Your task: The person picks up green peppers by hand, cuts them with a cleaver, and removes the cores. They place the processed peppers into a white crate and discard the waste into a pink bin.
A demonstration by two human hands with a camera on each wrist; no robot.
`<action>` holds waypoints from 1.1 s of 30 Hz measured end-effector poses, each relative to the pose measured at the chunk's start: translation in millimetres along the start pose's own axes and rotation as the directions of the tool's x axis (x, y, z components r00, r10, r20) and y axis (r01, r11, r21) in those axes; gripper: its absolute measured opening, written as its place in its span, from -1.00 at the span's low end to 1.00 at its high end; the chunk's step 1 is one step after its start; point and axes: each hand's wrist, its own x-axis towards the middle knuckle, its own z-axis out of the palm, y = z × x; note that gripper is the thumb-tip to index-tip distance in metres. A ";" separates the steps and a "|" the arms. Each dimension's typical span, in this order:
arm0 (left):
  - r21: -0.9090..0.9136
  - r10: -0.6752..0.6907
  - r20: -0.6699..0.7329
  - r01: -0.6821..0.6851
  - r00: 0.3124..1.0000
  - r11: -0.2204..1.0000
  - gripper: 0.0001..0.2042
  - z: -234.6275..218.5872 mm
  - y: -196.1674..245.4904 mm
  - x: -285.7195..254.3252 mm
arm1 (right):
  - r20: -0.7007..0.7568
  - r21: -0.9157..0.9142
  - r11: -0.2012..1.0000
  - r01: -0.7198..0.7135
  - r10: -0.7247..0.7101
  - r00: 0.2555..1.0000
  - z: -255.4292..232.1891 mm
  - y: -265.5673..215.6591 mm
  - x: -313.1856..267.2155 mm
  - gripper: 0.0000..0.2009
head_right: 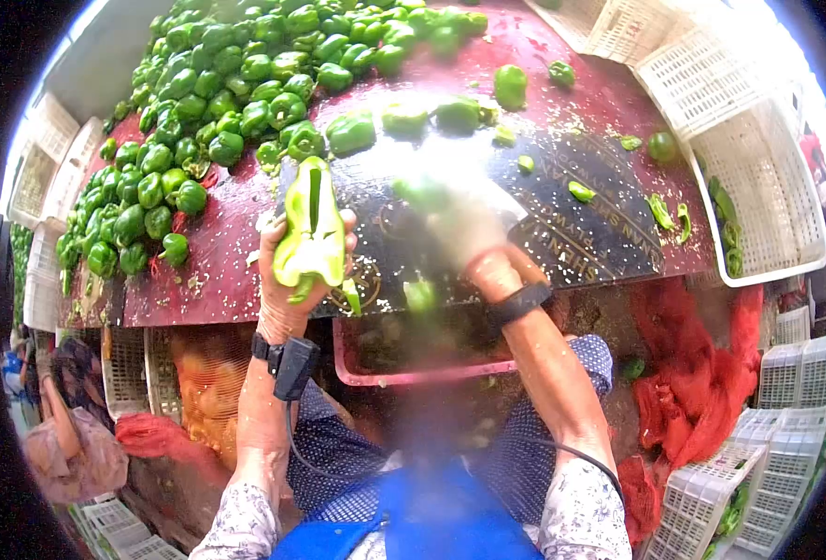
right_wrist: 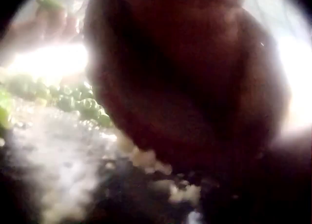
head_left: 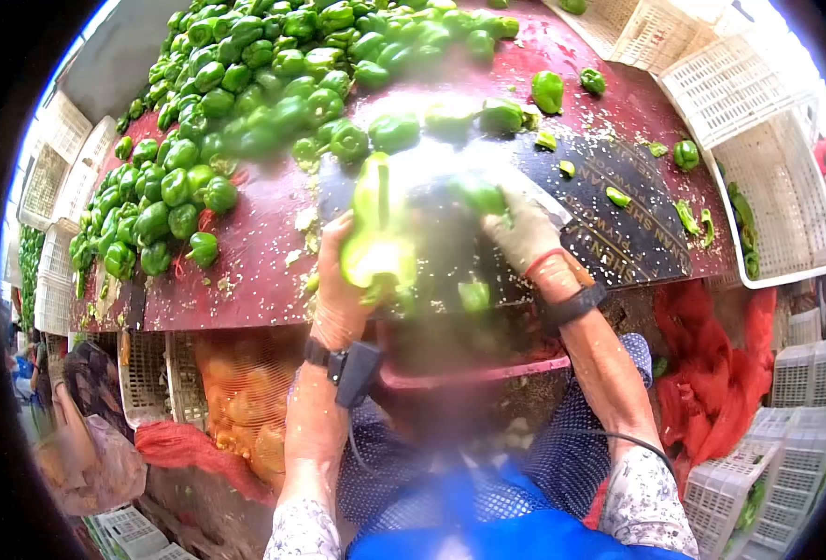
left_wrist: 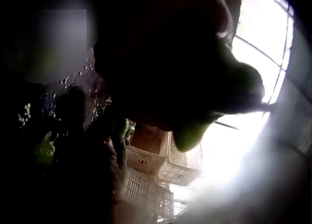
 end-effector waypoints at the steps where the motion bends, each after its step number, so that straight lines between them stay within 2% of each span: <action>1: 0.014 0.015 -0.006 -0.015 1.000 1.000 -0.43 11.6 2.0 -2.2 | -0.113 -0.219 0.975 0.026 -0.052 0.992 28.1 17.1 9.1 -0.32; 3: 0.042 0.039 -0.015 -0.038 0.999 0.998 -0.45 39.8 5.8 -5.1 | -0.080 -0.147 0.982 0.118 -0.131 0.988 21.2 8.4 1.4 -0.35; 5: 0.067 0.068 -0.022 -0.066 0.997 0.996 -0.47 60.0 8.8 -5.2 | -0.036 0.087 0.931 0.355 -0.354 0.935 4.4 -11.0 -13.6 -0.46; 6: -0.021 0.049 0.002 -0.048 0.999 0.999 -0.54 64.0 8.8 -4.2 | -0.048 0.154 0.874 0.460 -0.459 0.887 5.1 -14.0 -18.5 -0.48; 9: 0.007 0.068 -0.070 -0.068 0.995 0.998 -0.66 68.8 -0.4 2.4 | -0.117 0.249 0.646 0.721 -0.719 0.685 21.1 -19.5 -30.6 -0.48; 10: 0.047 0.019 -0.110 -0.013 0.994 0.999 -0.68 73.3 -2.4 1.6 | -0.120 0.210 0.673 0.709 -0.702 0.702 27.9 -20.0 -34.0 -0.48; 12: 0.089 0.022 -0.123 -0.011 0.992 0.996 -0.62 62.5 -15.8 6.6 | -0.128 0.123 0.723 0.679 -0.667 0.734 37.8 -21.1 -39.0 -0.49; 15: 0.062 -0.028 -0.146 0.038 0.989 0.997 -0.57 55.4 -26.3 11.9 | -0.113 0.154 0.771 0.618 -0.608 0.786 53.2 -15.6 -40.6 -0.48; 18: 0.086 -0.023 -0.171 0.038 0.985 0.996 -0.52 59.0 -30.3 14.5 | 0.105 0.267 0.860 0.435 -0.474 0.874 50.5 -22.8 -47.6 -0.46; 19: 0.109 -0.010 -0.181 0.030 0.983 0.994 -0.50 61.1 -31.0 14.4 | 0.074 0.352 0.821 0.450 -0.503 0.861 51.0 -19.4 -47.9 -0.46; 20: 0.113 -0.036 -0.095 0.047 0.995 0.993 -0.46 58.8 -32.6 15.1 | 0.039 0.432 0.774 0.463 -0.529 0.847 51.0 -13.2 -46.2 -0.46; 21: 0.236 0.002 -0.037 0.007 0.999 0.972 -0.45 55.0 -35.0 14.8 | 0.004 0.506 0.720 0.476 -0.553 0.833 49.2 -8.2 -44.6 -0.47; 22: 0.353 0.037 0.024 -0.043 0.999 0.935 -0.44 58.1 -34.6 13.8 | 0.049 0.664 0.630 0.404 -0.575 0.816 45.7 -5.6 -42.7 -0.44; 24: 0.065 -0.060 0.030 0.058 0.998 0.996 -0.38 64.0 -30.8 6.9 | 0.117 0.857 0.467 0.219 -0.589 0.799 44.4 -0.7 -43.0 -0.43; 25: 0.088 -0.073 0.004 0.072 0.997 0.993 -0.38 64.6 -30.3 5.5 | 0.150 0.921 0.373 0.110 -0.602 0.785 42.9 -0.1 -43.7 -0.42; 26: 0.110 -0.086 -0.023 0.088 0.996 0.990 -0.39 64.8 -30.4 5.1 | 0.190 0.941 0.336 0.034 -0.610 0.769 38.3 -1.2 -46.4 -0.36; 28: 0.121 -0.108 -0.040 0.112 0.993 0.986 -0.43 64.1 -30.9 4.7 | 0.084 0.903 0.375 0.211 -0.635 0.768 46.2 -1.6 -53.1 -0.35; 30: 0.131 -0.112 -0.048 0.118 0.992 0.984 -0.46 65.9 -31.0 4.4 | 0.056 0.793 0.518 0.320 -0.586 0.809 47.3 -1.6 -58.2 -0.35; 33: 0.143 -0.106 -0.081 0.117 0.991 0.983 -0.45 75.7 -37.1 5.3 | -0.004 0.755 0.556 0.347 -0.526 0.851 42.0 -1.8 -58.2 -0.44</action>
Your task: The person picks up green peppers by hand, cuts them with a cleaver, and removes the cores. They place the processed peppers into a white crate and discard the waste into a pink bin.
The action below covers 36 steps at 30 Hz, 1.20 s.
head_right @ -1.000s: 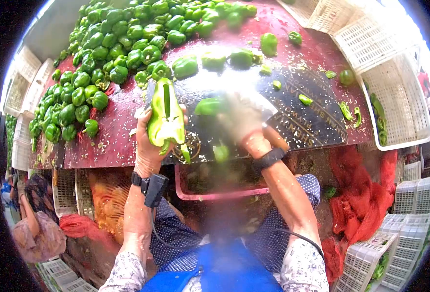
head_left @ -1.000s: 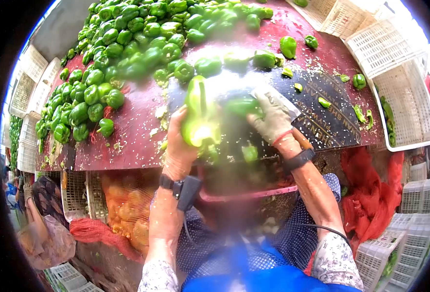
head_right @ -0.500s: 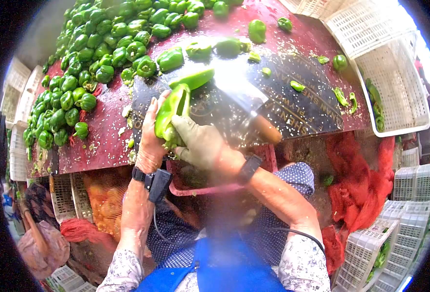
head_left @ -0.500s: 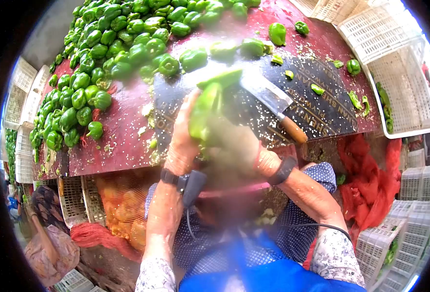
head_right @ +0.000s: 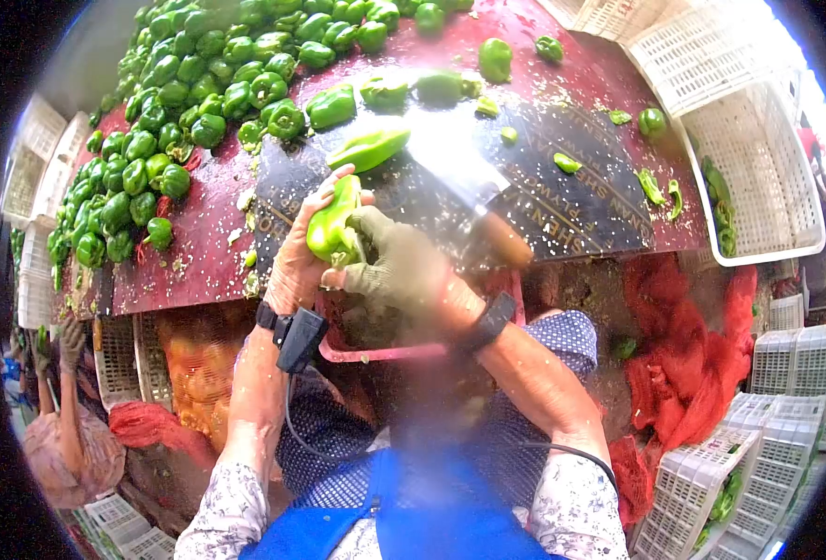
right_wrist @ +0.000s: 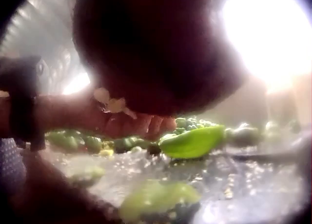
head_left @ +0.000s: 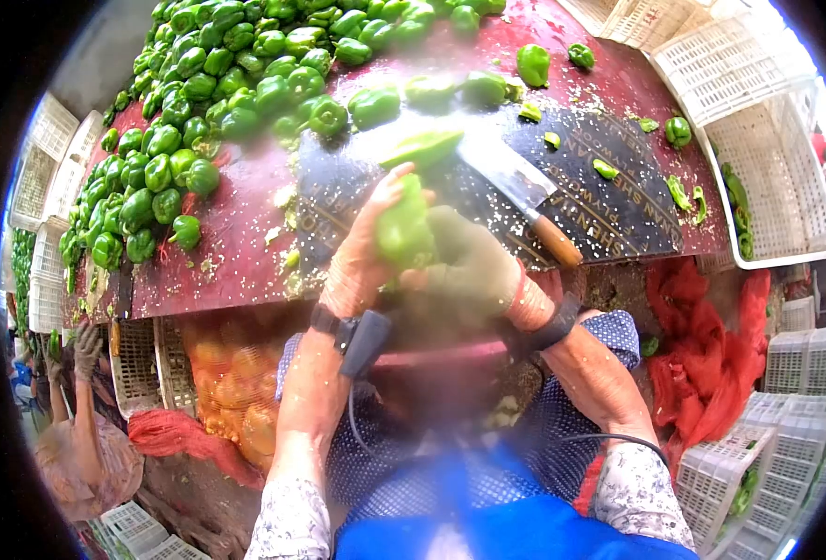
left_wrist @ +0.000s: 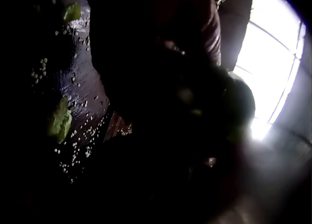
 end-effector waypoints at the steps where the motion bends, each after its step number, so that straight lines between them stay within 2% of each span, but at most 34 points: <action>1: -0.006 0.003 -0.009 -0.003 1.000 1.000 -0.44 1.8 -2.3 1.3 | -0.076 -0.325 0.945 -0.047 0.024 0.997 -2.4 -10.0 -0.4 -0.55; 3: 0.011 0.010 0.022 -0.011 1.000 1.000 -0.44 -1.8 -2.9 4.7 | -0.079 -0.401 0.910 -0.103 0.077 0.994 -3.8 -15.1 -2.0 -0.58; 6: 0.022 0.043 0.081 -0.044 0.996 0.999 -0.45 -2.6 -3.2 4.1 | -0.071 -0.465 0.885 -0.017 -0.018 0.997 -5.9 -15.2 -5.2 -0.60; 8: 0.022 0.038 0.039 -0.039 0.999 0.999 -0.45 2.5 -4.2 0.8 | -0.049 -0.591 0.799 0.113 -0.175 0.983 -6.6 -9.6 -6.3 -0.59; 9: 0.016 0.008 0.001 -0.008 1.000 1.000 -0.46 4.5 -5.0 -0.1 | -0.044 -0.622 0.778 0.091 -0.150 0.988 -5.0 -9.5 -7.5 -0.58; 12: -0.034 -0.025 0.058 0.027 0.998 0.999 -0.48 0.6 -6.3 3.2 | -0.102 -0.579 0.815 -0.039 -0.024 0.994 1.1 -12.9 -8.6 -0.58; 15: 0.062 0.028 0.050 -0.031 0.998 0.998 -0.46 14.2 1.4 -6.7 | -0.084 -0.431 0.902 0.031 -0.074 0.994 1.8 -14.7 -14.3 -0.60; 17: 0.056 0.055 0.099 -0.061 0.994 0.997 -0.47 6.3 -0.7 -1.6 | -0.052 -0.131 0.991 0.040 -0.047 0.998 1.2 -6.7 -15.0 -0.61; 18: 0.030 0.068 0.071 -0.070 0.995 0.997 -0.48 4.7 -2.3 -1.2 | -0.036 0.022 0.999 0.045 -0.044 0.998 0.7 -4.6 -15.5 -0.60; 19: -0.017 0.060 0.081 -0.058 0.995 0.998 -0.48 1.7 -2.2 1.4 | 0.041 0.186 0.974 -0.132 0.127 0.991 -2.8 -11.2 -16.8 -0.59; 22: -0.087 0.021 0.104 -0.012 0.994 0.996 -0.48 -3.4 -3.8 3.8 | -0.089 0.078 0.997 0.008 -0.002 0.996 -2.1 -11.1 -19.5 -0.57; 23: -0.099 0.001 0.112 0.010 0.994 0.995 -0.47 -3.1 -6.0 4.0 | -0.116 -0.104 0.989 0.102 -0.114 0.987 -1.0 -7.1 -19.3 -0.61; 26: -0.070 -0.003 0.077 0.009 0.997 0.997 -0.48 -2.0 -13.7 2.7 | -0.086 -0.509 0.854 0.109 -0.177 0.980 -3.1 -11.8 -20.0 -0.67; 29: 0.013 0.051 0.070 -0.052 0.996 0.999 -0.48 -1.3 -11.2 4.6 | -0.109 -0.602 0.797 0.048 -0.142 0.984 -2.4 -23.1 -17.8 -0.69; 30: 0.043 0.082 0.075 -0.085 0.994 0.995 -0.48 -1.3 -8.0 5.8 | -0.098 -0.641 0.767 -0.024 -0.051 0.994 -3.7 -26.3 -18.2 -0.69; 31: 0.196 0.179 0.057 -0.186 0.982 0.963 -0.47 -0.4 0.6 4.4 | -0.091 -0.679 0.729 -0.091 0.040 0.995 -6.2 -28.8 -18.9 -0.69; 32: 0.371 0.299 -0.026 -0.269 0.954 0.889 -0.44 10.9 12.0 -4.2 | -0.088 -0.713 0.684 -0.155 0.132 0.987 -8.3 -29.6 -20.3 -0.69; 34: 0.577 0.328 -0.056 -0.237 0.943 0.781 -0.43 20.3 26.3 -14.6 | -0.076 -0.778 0.576 -0.252 0.311 0.947 -14.8 -20.5 -22.2 -0.71; 35: 0.515 0.322 -0.003 -0.275 0.947 0.812 -0.46 8.5 24.3 -8.2 | -0.075 -0.810 0.515 -0.279 0.381 0.922 -19.7 -16.2 -18.7 -0.72; 36: 0.457 0.320 0.048 -0.306 0.946 0.835 -0.49 -7.1 19.8 -3.0 | -0.090 -0.813 0.514 -0.272 0.350 0.932 -24.2 -14.1 -18.0 -0.71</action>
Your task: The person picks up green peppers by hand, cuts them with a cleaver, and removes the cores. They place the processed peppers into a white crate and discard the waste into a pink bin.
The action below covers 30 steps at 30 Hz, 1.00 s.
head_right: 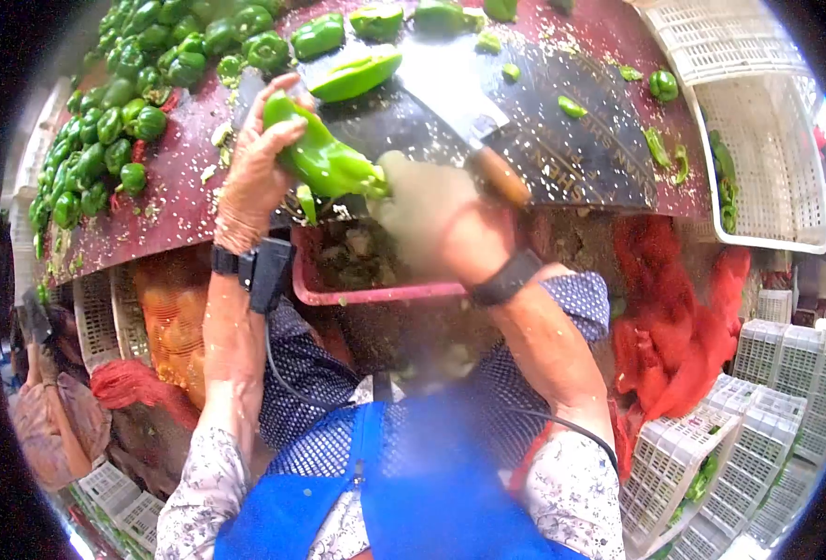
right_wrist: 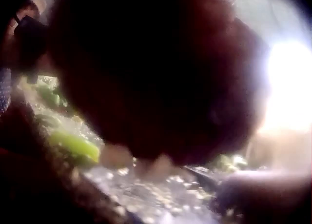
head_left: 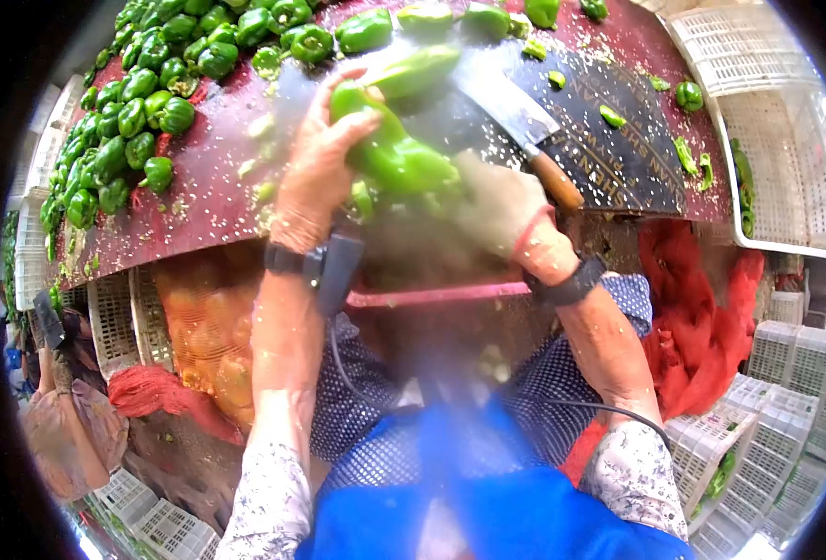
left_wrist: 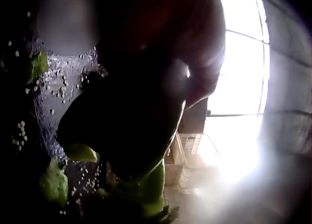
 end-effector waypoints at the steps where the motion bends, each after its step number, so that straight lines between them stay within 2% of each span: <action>1: -0.163 -0.022 -0.010 0.020 1.000 0.986 -0.47 -1.0 -3.1 2.0 | -0.033 0.000 1.000 0.006 -0.006 0.999 -0.6 5.8 -1.2 -0.70; 4: -0.201 -0.041 -0.072 0.026 0.997 0.979 -0.43 -8.2 -1.2 4.8 | -0.085 -0.076 0.996 -0.044 0.038 0.996 -3.0 10.4 -5.7 -0.72; 6: -0.161 0.025 -0.146 -0.048 0.989 0.986 -0.43 -23.0 13.1 4.0 | -0.094 -0.146 0.987 -0.070 0.056 0.994 -23.1 0.3 -17.0 -0.74; 7: -0.215 0.032 -0.117 -0.057 0.993 0.975 -0.43 -23.3 17.1 2.1 | -0.150 -0.114 0.988 0.101 -0.118 0.982 -14.0 27.4 -14.1 -0.72; 8: -0.266 0.038 -0.084 -0.059 0.996 0.962 -0.42 -20.5 21.2 -2.7 | -0.100 -0.134 0.986 0.100 -0.114 0.988 -13.0 25.5 -11.5 -0.68; 9: -0.340 0.043 0.024 -0.032 0.999 0.940 -0.41 -13.9 21.7 -7.5 | -0.051 -0.153 0.984 0.094 -0.103 0.993 -12.0 23.3 -11.6 -0.65; 10: -0.425 0.008 0.049 0.013 0.999 0.905 -0.38 -7.7 21.0 -10.2 | 0.001 -0.172 0.981 0.086 -0.087 0.996 -11.8 19.9 -12.2 -0.61; 11: -0.579 0.021 0.149 0.070 0.989 0.812 -0.37 -5.7 17.6 -7.4 | 0.027 -0.153 0.976 0.154 -0.152 0.988 -16.6 14.6 -14.2 -0.55; 12: -0.706 0.048 0.245 0.144 0.968 0.694 -0.35 -4.5 13.0 -5.4 | -0.033 -0.049 0.982 0.183 -0.185 0.982 -11.9 12.5 -14.5 -0.55; 14: -0.781 0.071 0.290 0.193 0.954 0.594 -0.36 3.9 5.0 -2.1 | -0.173 0.151 0.957 0.246 -0.220 0.960 -4.4 7.1 -12.9 -0.56; 15: -0.793 0.068 0.304 0.213 0.950 0.570 -0.40 11.1 -1.1 -1.6 | -0.257 0.354 0.889 0.290 -0.206 0.944 -3.6 3.5 -12.0 -0.65; 16: -0.806 0.065 0.319 0.234 0.946 0.544 -0.43 18.9 -4.9 -1.8 | -0.331 0.406 0.843 0.354 -0.225 0.916 -2.8 -0.5 -11.2 -0.65; 17: -0.757 0.033 0.302 0.218 0.953 0.616 -0.42 24.9 -6.2 -2.5 | -0.408 0.448 0.790 0.419 -0.237 0.882 -1.7 -4.2 -9.5 -0.65; 18: -0.720 0.010 0.323 0.239 0.946 0.652 -0.41 26.7 -11.5 -2.7 | -0.401 0.390 0.835 0.389 -0.227 0.888 -0.7 -9.0 -7.1 -0.65; 20: -0.545 -0.122 0.229 0.231 0.966 0.806 -0.42 46.9 -8.3 -8.7 | -0.387 0.266 0.909 0.322 -0.206 0.899 1.1 -18.9 -2.2 -0.65; 22: -0.393 -0.171 0.218 0.247 0.961 0.885 -0.46 56.8 -8.5 -9.4 | -0.251 0.295 0.924 0.244 -0.172 0.953 -12.5 -15.9 -2.4 -0.63; 25: -0.233 -0.232 0.190 0.274 0.954 0.933 -0.49 68.4 -3.4 -9.9 | -0.294 0.576 0.734 0.359 -0.224 0.929 10.2 6.6 12.2 -0.65; 27: -0.237 -0.273 0.171 0.308 0.947 0.921 -0.50 70.0 -4.7 -12.6 | -0.278 0.721 0.568 0.397 -0.289 0.916 15.9 13.4 8.3 -0.67; 30: -0.232 -0.260 0.154 0.290 0.953 0.928 -0.48 70.3 -0.1 -15.9 | -0.291 0.915 0.189 0.357 -0.303 0.908 34.9 16.3 12.0 -0.70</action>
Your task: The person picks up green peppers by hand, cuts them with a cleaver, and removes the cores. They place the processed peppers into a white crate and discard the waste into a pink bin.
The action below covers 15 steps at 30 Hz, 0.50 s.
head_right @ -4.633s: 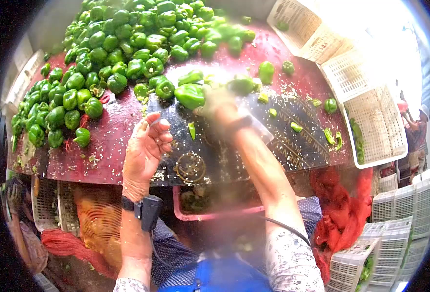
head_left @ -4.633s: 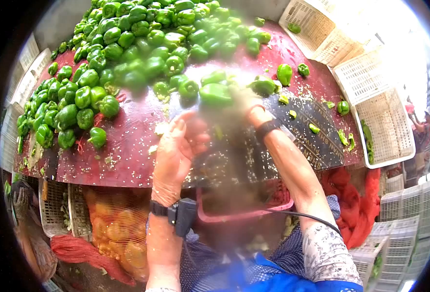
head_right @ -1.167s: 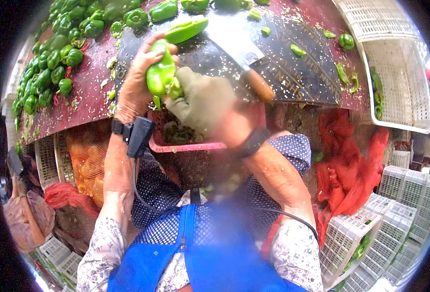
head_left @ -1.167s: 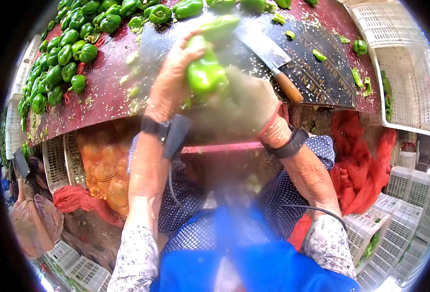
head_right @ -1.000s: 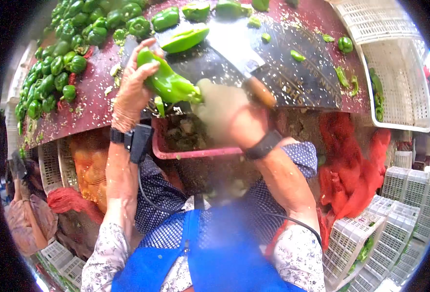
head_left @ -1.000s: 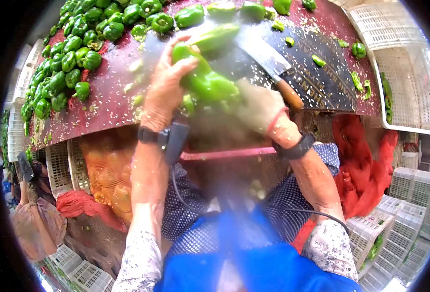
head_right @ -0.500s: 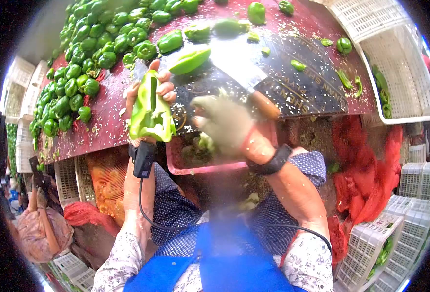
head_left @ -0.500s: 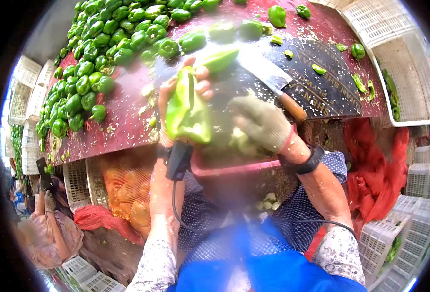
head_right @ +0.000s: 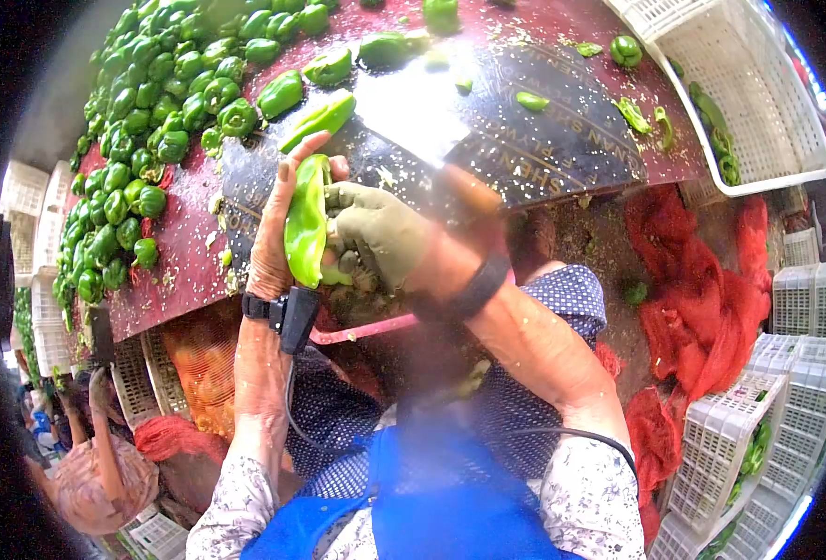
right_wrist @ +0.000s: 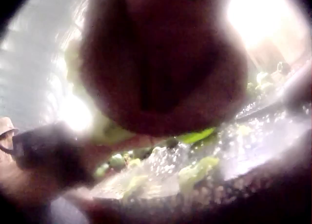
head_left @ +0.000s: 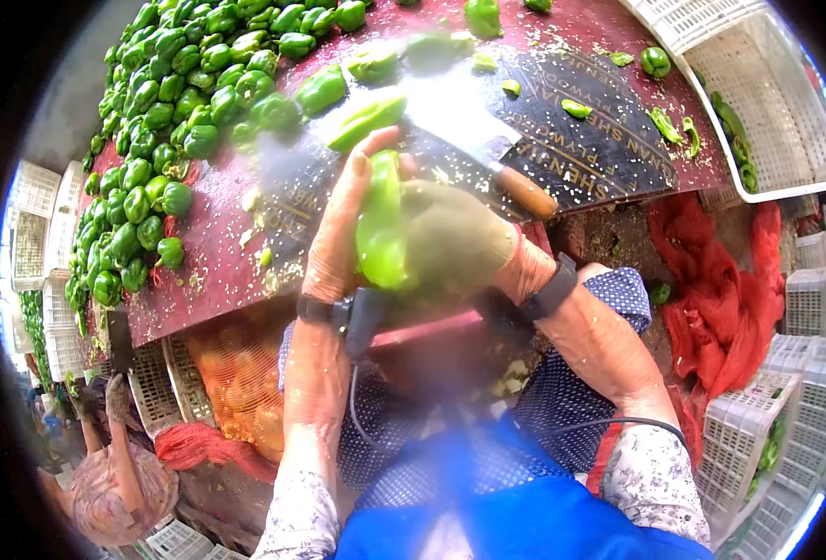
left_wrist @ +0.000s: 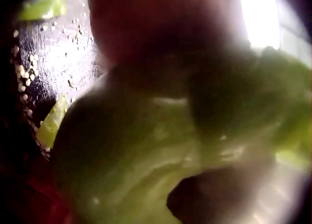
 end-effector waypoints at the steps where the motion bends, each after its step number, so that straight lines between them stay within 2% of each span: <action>1: 0.013 0.009 -0.004 -0.009 1.000 1.000 -0.47 -0.2 1.3 -1.1 | -0.029 0.234 0.960 -0.156 0.167 0.985 2.4 -14.8 -1.4 -0.69; 2: 0.105 0.018 -0.013 -0.016 1.000 0.994 -0.44 -2.3 2.6 -1.8 | -0.019 0.454 0.843 -0.287 0.331 0.943 3.7 -24.7 -1.8 -0.69; 4: 0.287 0.036 -0.032 -0.025 0.999 0.958 -0.37 -8.8 4.6 -3.2 | -0.088 0.370 0.895 -0.247 0.299 0.950 0.4 -28.9 3.1 -0.73; 5: 0.300 0.047 0.039 -0.057 0.998 0.952 -0.24 -8.8 5.3 -10.9 | -0.131 0.321 0.916 -0.241 0.295 0.947 -2.1 -31.8 6.7 -0.75; 6: 0.391 0.051 0.064 -0.072 0.997 0.918 -0.19 -21.3 -0.7 -8.0 | -0.173 0.271 0.933 -0.236 0.289 0.942 -4.3 -32.9 10.8 -0.76; 7: 0.313 0.016 0.057 -0.033 0.998 0.949 -0.21 -25.5 -1.3 -7.5 | -0.184 0.169 0.966 -0.197 0.228 0.956 -6.5 -28.3 14.7 -0.77; 8: 0.231 -0.020 0.048 0.008 0.999 0.973 -0.22 -29.4 -1.5 -9.4 | -0.205 -0.146 0.977 -0.154 0.123 0.971 -6.9 -24.9 15.1 -0.77; 9: 0.477 0.132 0.092 -0.160 0.987 0.864 -0.23 -34.3 -1.1 -11.6 | -0.187 -0.448 0.889 -0.097 0.013 0.982 -8.3 -22.6 15.5 -0.76; 10: 0.679 0.262 0.177 -0.310 0.949 0.666 -0.24 -39.7 0.1 -12.3 | -0.136 -0.706 0.708 -0.031 -0.092 0.987 -8.5 -24.4 17.3 -0.76; 11: 0.780 0.395 0.330 -0.483 0.857 0.398 -0.26 -49.5 -2.6 -9.7 | -0.054 -0.898 0.440 0.016 -0.146 0.988 -8.1 -26.7 17.5 -0.71; 12: 0.812 0.509 0.466 -0.579 0.723 0.078 -0.27 -59.2 -5.2 -6.9 | -0.070 -0.910 0.413 -0.030 -0.083 0.994 -6.4 -28.8 16.0 -0.69; 13: 0.813 0.523 0.489 -0.582 0.698 0.018 -0.28 -58.3 -4.5 -7.1 | -0.090 -0.921 0.382 -0.076 -0.019 0.996 -1.3 -38.7 15.3 -0.68; 14: 0.808 0.521 0.481 -0.587 0.705 0.049 -0.30 -56.2 -4.4 -7.1 | -0.111 -0.931 0.345 -0.119 0.043 0.993 0.8 -44.0 15.7 -0.66; 15: 0.797 0.485 0.389 -0.550 0.784 0.250 -0.31 -53.3 -4.7 -8.2 | -0.097 -0.954 0.272 -0.128 0.124 0.987 1.6 -36.0 21.9 -0.67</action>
